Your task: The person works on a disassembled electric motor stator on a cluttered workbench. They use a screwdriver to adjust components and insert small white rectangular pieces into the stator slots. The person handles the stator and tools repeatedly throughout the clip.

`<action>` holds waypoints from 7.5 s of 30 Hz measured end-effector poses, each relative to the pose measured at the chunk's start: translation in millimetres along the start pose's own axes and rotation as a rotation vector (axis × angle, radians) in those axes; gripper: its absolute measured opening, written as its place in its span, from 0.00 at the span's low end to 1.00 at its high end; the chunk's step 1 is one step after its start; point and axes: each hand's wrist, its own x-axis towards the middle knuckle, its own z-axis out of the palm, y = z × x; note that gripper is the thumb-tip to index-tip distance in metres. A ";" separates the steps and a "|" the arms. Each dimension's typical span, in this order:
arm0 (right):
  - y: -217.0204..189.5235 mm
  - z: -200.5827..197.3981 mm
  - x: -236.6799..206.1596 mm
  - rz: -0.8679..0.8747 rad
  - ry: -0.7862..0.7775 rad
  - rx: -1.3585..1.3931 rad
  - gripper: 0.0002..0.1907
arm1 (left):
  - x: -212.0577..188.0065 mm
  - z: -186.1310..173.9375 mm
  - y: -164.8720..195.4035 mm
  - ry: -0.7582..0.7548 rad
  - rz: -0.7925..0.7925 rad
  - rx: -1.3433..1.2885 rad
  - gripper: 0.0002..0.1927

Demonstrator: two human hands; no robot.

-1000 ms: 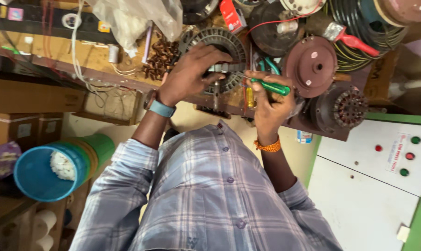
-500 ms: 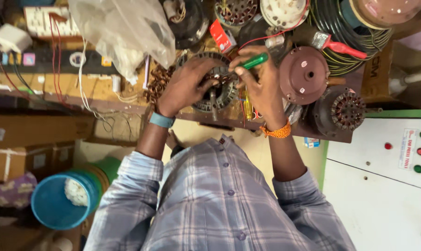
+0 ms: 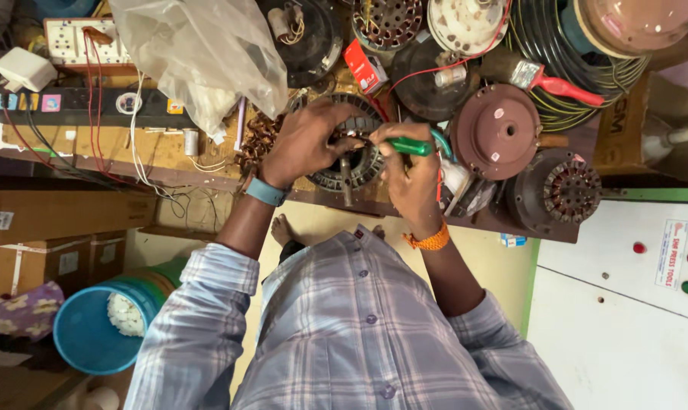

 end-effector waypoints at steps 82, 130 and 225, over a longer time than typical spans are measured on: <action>170.7 -23.9 -72.8 0.165 -0.111 -0.990 0.20 | -49.5 16.4 47.6 0.008 -0.155 0.234 0.19; 26.9 -8.7 6.0 -0.098 0.051 -0.399 0.07 | -14.5 10.6 13.2 0.069 -0.020 0.231 0.18; 7.4 -5.6 15.4 -0.309 -0.123 -0.579 0.10 | 18.1 -17.1 -8.6 -0.367 -0.026 0.122 0.16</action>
